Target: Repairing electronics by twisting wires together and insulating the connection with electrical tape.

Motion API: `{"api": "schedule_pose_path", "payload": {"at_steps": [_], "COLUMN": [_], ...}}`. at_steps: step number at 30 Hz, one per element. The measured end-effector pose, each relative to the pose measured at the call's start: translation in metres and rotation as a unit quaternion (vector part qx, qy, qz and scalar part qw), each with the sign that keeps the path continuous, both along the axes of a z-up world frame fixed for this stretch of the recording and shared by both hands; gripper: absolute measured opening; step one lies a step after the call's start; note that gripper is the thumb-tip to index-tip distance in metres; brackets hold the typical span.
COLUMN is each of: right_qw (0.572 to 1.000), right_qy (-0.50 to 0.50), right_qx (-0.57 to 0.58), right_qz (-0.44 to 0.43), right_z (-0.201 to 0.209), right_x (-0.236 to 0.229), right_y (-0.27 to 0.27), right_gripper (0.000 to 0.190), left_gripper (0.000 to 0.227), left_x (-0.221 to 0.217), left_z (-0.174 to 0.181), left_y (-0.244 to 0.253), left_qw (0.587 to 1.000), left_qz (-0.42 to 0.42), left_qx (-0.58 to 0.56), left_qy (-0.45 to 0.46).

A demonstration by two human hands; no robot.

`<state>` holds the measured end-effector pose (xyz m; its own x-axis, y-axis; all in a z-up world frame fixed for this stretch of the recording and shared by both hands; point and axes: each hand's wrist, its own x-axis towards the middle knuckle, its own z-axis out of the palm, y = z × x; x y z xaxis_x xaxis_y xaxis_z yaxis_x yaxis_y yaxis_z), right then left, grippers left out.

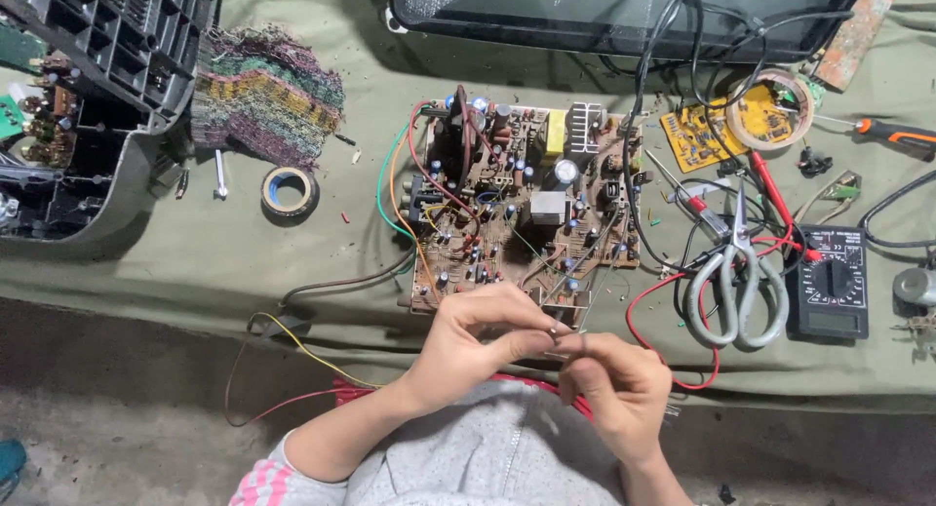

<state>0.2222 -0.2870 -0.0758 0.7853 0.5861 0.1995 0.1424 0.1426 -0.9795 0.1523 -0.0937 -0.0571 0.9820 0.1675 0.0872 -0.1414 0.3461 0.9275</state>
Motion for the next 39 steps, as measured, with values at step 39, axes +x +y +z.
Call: {"api": "schedule_pose_path", "payload": {"at_steps": [39], "right_qw": [0.99], "right_qy": [-0.128], "right_qx": [-0.046], "right_qz": [-0.048], "right_z": [0.017], "right_x": [-0.003], "right_y": [-0.001], "right_gripper": [0.036], "left_gripper": [0.019], "left_x": [-0.009], "left_z": [0.021], "left_y": [-0.005], "left_qw": [0.959], "left_qz": [0.079], "left_qx": [0.244], "left_qy": [-0.119]}}
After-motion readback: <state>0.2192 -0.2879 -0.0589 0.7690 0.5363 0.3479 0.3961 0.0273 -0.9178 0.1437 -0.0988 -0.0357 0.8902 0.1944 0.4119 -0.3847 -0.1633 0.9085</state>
